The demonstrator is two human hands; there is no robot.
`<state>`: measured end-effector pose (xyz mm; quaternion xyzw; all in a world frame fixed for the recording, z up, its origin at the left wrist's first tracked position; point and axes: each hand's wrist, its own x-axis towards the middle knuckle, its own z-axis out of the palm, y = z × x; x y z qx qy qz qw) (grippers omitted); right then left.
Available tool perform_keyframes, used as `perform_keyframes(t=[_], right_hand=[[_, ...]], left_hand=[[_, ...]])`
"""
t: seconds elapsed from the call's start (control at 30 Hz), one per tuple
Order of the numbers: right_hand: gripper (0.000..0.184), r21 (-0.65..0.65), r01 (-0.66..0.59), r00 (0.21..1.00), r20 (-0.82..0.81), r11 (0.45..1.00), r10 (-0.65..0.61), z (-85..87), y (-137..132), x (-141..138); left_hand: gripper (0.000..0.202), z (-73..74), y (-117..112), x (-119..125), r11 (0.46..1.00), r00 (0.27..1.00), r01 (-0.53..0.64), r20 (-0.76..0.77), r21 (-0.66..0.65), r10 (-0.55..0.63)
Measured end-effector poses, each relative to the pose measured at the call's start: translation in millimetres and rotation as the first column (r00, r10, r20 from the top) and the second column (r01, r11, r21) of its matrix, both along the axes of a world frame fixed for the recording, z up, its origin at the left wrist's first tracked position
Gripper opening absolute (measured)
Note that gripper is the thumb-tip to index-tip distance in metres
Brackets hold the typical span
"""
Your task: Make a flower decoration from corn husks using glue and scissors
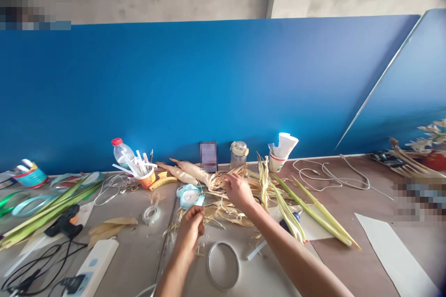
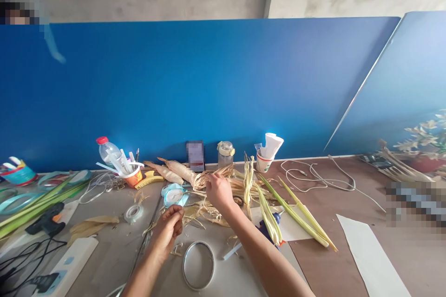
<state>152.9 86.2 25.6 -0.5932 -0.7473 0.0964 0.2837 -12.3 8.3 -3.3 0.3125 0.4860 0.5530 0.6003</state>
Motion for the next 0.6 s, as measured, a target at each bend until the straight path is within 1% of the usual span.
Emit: perform_keyframes(t=[0.07, 0.13, 0.2, 0.27, 0.33, 0.43, 0.5, 0.6], right_hand=[[0.029, 0.054, 0.026, 0.999, -0.038, 0.998, -0.024, 0.6, -16.8, 18.4], [0.027, 0.061, 0.053, 0.998, -0.036, 0.997, -0.05, -0.1, -34.1, 37.5], [0.024, 0.019, 0.066, 0.997, 0.025, 0.998, -0.067, -2.2, -48.9, 52.4], [0.022, -0.044, 0.08, 0.988, 0.133, 0.996, -0.073, -5.4, -58.3, 60.7], [0.02, -0.093, 0.101, 0.967, 0.245, 0.991, -0.075, -8.9, -60.8, 63.2], [0.018, -0.123, 0.122, 0.92, 0.387, 0.985, -0.066, -12.7, -54.9, 60.9], [0.017, -0.133, 0.116, 0.894, 0.446, 0.984, -0.045, -13.2, -49.2, 57.9], [0.02, -0.14, 0.081, 0.877, 0.48, 0.987, -0.004, -10.9, -43.6, 52.5]], left_hand=[[0.025, -0.7, -1.1, 2.3, 1.0, 1.0, 0.01, 0.006, 0.01, -0.01], [0.025, -2.0, -2.7, 5.2, 0.999, 0.999, 0.042, 0.005, 0.024, -0.042], [0.026, -3.5, -4.3, 8.1, 0.995, 0.996, 0.088, -0.007, 0.044, -0.088], [0.028, -4.4, -5.7, 10.5, 0.99, 0.992, 0.124, -0.023, 0.061, -0.123], [0.029, -4.8, -6.8, 12.0, 0.987, 0.989, 0.147, -0.032, 0.061, -0.145], [0.03, -4.9, -8.1, 13.2, 0.986, 0.986, 0.162, -0.031, 0.044, -0.161], [0.03, -4.9, -8.6, 13.8, 0.986, 0.986, 0.166, -0.035, 0.036, -0.164], [0.03, -4.3, -8.5, 14.9, 0.987, 0.986, 0.161, -0.043, 0.029, -0.159]])
